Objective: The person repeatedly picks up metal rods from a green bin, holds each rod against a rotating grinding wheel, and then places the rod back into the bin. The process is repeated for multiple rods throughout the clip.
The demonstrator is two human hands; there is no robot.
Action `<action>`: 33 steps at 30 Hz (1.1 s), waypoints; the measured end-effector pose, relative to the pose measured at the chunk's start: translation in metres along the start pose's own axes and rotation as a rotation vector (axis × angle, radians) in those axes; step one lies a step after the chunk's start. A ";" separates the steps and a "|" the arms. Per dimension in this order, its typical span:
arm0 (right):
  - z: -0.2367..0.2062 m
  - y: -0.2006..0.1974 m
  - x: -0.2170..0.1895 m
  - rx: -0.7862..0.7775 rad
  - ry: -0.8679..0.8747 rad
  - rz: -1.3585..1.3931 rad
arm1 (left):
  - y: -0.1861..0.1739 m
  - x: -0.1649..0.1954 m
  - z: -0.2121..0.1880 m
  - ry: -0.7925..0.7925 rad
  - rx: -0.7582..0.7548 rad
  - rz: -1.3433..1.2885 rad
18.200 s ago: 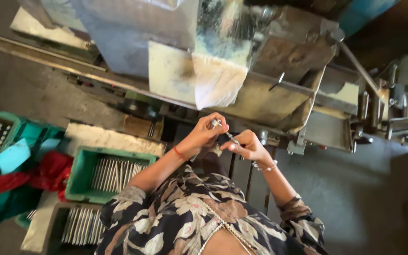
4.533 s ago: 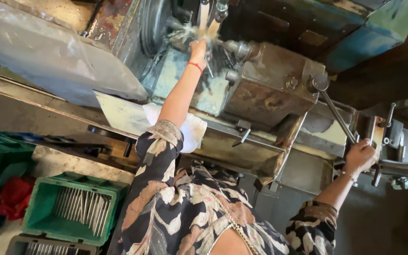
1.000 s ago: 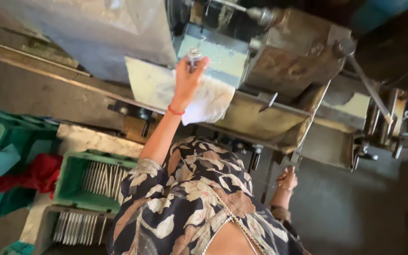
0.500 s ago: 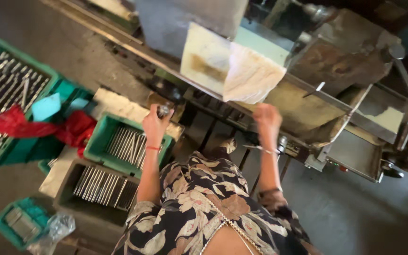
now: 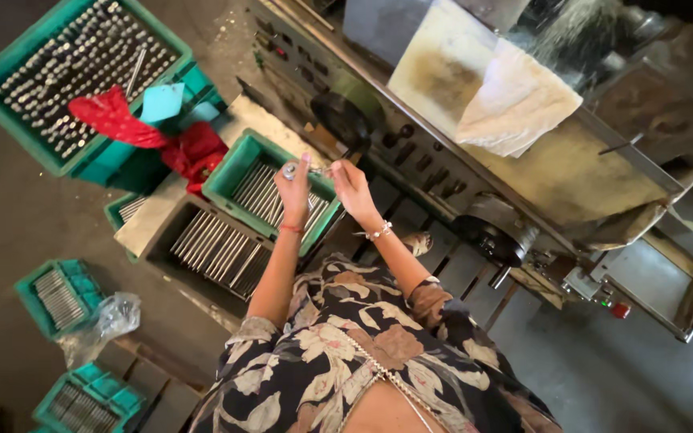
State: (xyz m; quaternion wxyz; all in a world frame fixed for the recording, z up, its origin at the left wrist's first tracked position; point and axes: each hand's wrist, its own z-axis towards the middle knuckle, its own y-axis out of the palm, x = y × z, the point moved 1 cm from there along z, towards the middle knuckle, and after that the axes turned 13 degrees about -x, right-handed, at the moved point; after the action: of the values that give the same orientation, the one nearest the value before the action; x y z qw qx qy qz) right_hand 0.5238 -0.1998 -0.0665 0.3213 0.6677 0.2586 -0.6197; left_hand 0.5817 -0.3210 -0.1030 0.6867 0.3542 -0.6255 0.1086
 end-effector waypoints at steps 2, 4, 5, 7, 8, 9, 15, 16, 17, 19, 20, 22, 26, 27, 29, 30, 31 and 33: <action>-0.003 0.010 -0.002 -0.037 -0.292 -0.233 | -0.011 0.009 -0.011 0.076 -0.012 0.041; -0.010 0.015 -0.001 -0.085 -0.232 -0.239 | -0.022 0.019 -0.024 0.179 -0.045 0.175; -0.012 0.015 0.001 -0.115 -0.030 -0.135 | -0.028 0.025 -0.028 0.337 -0.059 0.377; -0.020 0.017 0.002 -0.171 0.229 0.093 | -0.040 0.035 -0.038 0.640 -0.087 0.787; -0.023 0.019 0.001 -0.193 0.289 0.217 | -0.044 0.037 -0.042 0.722 -0.086 0.844; -0.026 0.024 0.001 -0.215 0.349 0.343 | -0.047 0.036 -0.044 0.803 -0.086 0.902; -0.024 0.057 -0.010 -0.150 0.081 0.319 | -0.048 0.010 -0.052 0.292 0.068 0.295; -0.025 0.059 -0.011 -0.176 0.124 0.305 | -0.049 0.010 -0.053 0.247 0.108 0.170; -0.026 0.059 -0.012 -0.204 0.169 0.292 | -0.052 0.011 -0.055 0.276 0.093 0.233; -0.029 0.060 -0.011 -0.221 0.259 0.284 | -0.062 0.018 -0.058 0.330 0.067 0.361; -0.030 0.060 -0.009 -0.206 0.300 0.285 | -0.065 0.023 -0.059 0.370 0.054 0.455; -0.031 0.066 -0.003 -0.175 0.329 0.330 | -0.069 0.031 -0.060 0.439 0.028 0.644; -0.028 0.086 0.004 -0.094 0.185 0.393 | -0.062 0.034 -0.053 0.314 0.135 0.277; -0.027 0.092 0.005 -0.077 0.131 0.386 | -0.061 0.034 -0.050 0.299 0.183 0.258; -0.025 0.101 0.003 -0.034 0.112 0.351 | -0.061 0.039 -0.043 0.320 0.232 0.293; -0.023 0.103 0.003 -0.008 0.103 0.330 | -0.061 0.042 -0.039 0.349 0.238 0.344; -0.024 0.107 0.001 0.010 0.092 0.347 | -0.061 0.045 -0.037 0.374 0.246 0.397; -0.022 0.110 -0.003 0.045 0.060 0.381 | -0.061 0.051 -0.034 0.401 0.229 0.391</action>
State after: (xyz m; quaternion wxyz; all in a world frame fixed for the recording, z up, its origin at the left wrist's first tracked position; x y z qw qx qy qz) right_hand 0.6199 -0.2559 -0.0513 0.4099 0.7298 0.1230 -0.5332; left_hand 0.6538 -0.3592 -0.0756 0.7182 0.2739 -0.5173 0.3764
